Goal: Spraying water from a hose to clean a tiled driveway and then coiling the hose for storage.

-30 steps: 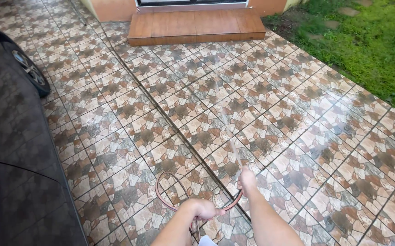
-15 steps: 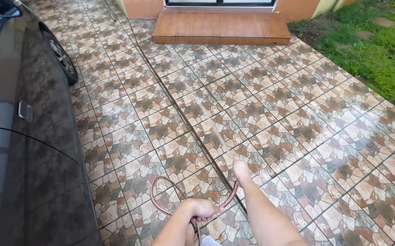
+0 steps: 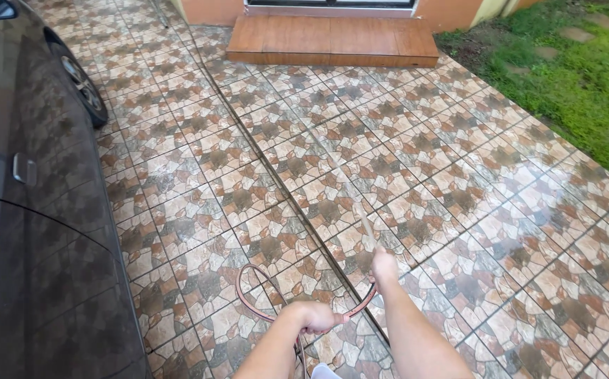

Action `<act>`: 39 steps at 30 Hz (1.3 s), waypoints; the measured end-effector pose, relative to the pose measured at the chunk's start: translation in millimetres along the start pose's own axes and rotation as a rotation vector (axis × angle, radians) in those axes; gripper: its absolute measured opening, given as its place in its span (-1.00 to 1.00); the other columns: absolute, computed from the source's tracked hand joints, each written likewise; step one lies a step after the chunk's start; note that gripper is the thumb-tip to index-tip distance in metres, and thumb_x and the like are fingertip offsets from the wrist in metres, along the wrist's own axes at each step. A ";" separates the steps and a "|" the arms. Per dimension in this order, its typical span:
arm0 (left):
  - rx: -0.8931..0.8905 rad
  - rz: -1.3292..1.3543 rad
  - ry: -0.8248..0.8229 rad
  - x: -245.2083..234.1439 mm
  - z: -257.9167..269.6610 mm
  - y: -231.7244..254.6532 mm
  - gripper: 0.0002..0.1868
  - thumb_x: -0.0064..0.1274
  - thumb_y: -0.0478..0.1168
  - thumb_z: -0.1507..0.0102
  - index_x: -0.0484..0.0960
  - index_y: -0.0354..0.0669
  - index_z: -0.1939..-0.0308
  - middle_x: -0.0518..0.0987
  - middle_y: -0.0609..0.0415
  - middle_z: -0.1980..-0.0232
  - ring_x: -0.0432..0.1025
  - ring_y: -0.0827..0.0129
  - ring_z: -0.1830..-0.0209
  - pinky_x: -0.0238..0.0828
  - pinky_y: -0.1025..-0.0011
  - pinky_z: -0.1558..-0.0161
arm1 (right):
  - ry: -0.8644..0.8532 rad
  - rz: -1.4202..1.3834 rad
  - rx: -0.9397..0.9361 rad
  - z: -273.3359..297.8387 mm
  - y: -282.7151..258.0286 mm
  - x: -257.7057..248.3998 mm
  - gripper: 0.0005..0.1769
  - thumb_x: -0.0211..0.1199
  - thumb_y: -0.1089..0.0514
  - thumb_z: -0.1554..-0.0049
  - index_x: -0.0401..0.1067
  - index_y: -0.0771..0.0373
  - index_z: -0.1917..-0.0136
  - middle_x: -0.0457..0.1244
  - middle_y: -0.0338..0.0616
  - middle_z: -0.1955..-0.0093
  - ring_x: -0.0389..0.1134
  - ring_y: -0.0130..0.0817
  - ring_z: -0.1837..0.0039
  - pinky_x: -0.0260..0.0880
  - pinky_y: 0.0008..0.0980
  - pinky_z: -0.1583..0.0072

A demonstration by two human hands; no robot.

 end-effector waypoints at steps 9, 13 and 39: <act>-0.038 -0.033 -0.136 10.3 43.4 30.2 -0.19 -0.50 0.27 -0.33 0.15 -0.34 -0.40 0.00 -0.09 -0.54 -0.04 0.07 -0.53 -0.02 0.14 -0.43 | 0.022 -0.313 0.159 -40.4 85.8 -12.4 -0.53 -0.23 -0.13 -0.26 0.26 0.30 0.09 -0.01 -0.12 0.39 -0.05 -0.37 0.42 -0.17 -0.47 0.47; -0.029 0.039 -0.175 25.1 11.9 9.1 -0.35 -0.41 0.32 -0.40 0.10 -0.06 0.57 0.17 0.10 0.53 -0.01 0.39 0.66 -0.04 0.40 0.55 | -0.051 -0.346 0.157 -38.4 88.3 2.6 -0.64 -0.24 -0.14 -0.24 0.13 0.12 0.22 -0.13 -0.25 0.47 -0.18 -0.46 0.49 -0.30 -0.48 0.46; -0.139 0.185 -0.256 26.5 25.4 -34.4 -0.40 -0.38 0.31 -0.43 0.26 0.02 0.51 0.14 0.32 0.61 -0.06 0.56 0.67 -0.13 0.52 0.54 | -0.081 -0.373 0.262 10.1 85.8 35.8 -0.45 -0.32 -0.06 -0.30 0.20 0.33 -0.33 -0.10 -0.22 0.40 -0.14 -0.44 0.41 -0.22 -0.52 0.44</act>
Point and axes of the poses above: each hand's wrist, its own z-axis away from the middle knuckle, its own x-axis out of the palm, y = z × x, the point moved 9 cm from there along -z, towards the middle knuckle
